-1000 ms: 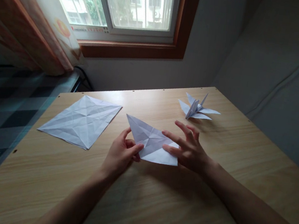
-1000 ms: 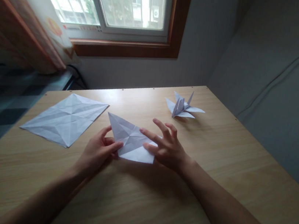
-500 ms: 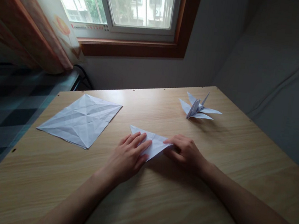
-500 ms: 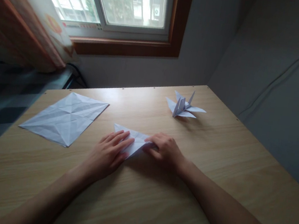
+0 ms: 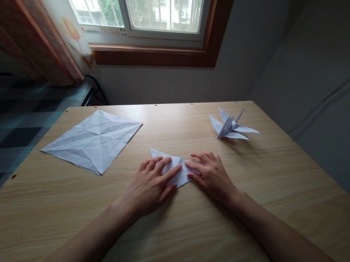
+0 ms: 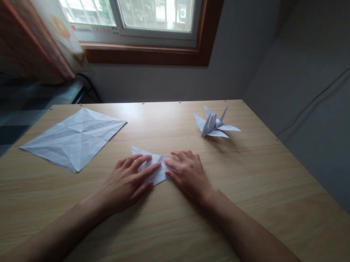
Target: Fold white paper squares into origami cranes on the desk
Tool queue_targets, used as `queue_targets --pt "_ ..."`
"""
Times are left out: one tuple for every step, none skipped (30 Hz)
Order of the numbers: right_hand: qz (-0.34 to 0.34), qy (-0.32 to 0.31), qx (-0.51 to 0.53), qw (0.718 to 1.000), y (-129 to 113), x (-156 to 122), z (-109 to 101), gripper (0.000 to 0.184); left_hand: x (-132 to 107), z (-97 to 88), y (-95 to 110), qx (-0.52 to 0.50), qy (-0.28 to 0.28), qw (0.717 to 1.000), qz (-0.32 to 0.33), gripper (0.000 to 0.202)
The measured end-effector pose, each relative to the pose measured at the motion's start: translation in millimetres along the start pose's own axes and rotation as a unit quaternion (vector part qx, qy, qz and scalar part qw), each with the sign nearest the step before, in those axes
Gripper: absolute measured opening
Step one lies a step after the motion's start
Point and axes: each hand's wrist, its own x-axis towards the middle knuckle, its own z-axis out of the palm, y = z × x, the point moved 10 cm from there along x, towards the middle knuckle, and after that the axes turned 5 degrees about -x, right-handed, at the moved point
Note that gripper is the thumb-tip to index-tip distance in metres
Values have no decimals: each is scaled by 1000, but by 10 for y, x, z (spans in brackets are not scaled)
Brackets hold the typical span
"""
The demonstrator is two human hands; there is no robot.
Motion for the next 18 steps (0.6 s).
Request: queue_targets --pt "-4 -3 -6 1000 -7 -3 2 29 1 7 7 1 -5 1000 2 46" --pt "-7 -4 -10 1000 -6 -7 -1 30 3 15 18 -2 -10 1000 8 46" --pt "-8 -3 -15 1000 3 -11 -12 30 5 23 35 -8 -16 1000 18 46" --pt "-8 1 -20 1000 20 -15 -28 28 7 32 55 -16 -23 999 30 45" --pt "-8 4 -25 1000 42 -20 -47 24 8 43 73 -26 -33 998 41 43" --pt "-8 7 -27 1000 68 -25 -63 21 8 57 88 -37 -46 997 51 42" --pt "-10 6 -25 1000 95 -31 -77 20 8 68 94 -47 -59 996 56 40" --pt "-13 1 -18 1000 123 -38 -83 19 8 76 96 -56 -71 994 57 39" --pt "-19 -9 -6 1000 145 -46 -84 20 8 79 94 -64 -81 993 55 38" --pt "-24 -21 8 999 164 -54 -85 21 8 75 95 -70 -86 992 54 38" --pt "-29 -35 16 999 179 -63 -86 22 9 63 97 -73 -88 992 52 40" --pt "-34 -49 16 998 189 -71 -94 22 10 47 100 -75 -85 992 51 43" --pt "-37 -62 8 997 198 -79 -106 22 11 31 106 -76 -80 993 52 48" --pt "-40 -74 -6 996 201 -86 -123 23 12 17 113 -75 -73 993 55 53" --pt "-45 -82 -23 995 193 -91 -147 23 13 7 116 -73 -66 994 56 56" --pt "-54 -89 -39 994 174 -94 -172 22 14 3 115 -68 -60 994 57 58" --pt "-67 -94 -54 992 144 -97 -197 21 15 4 110 -62 -55 995 57 58" --pt "-80 -96 -68 990 110 -99 -221 20 17 10 105 -54 -52 996 57 58"
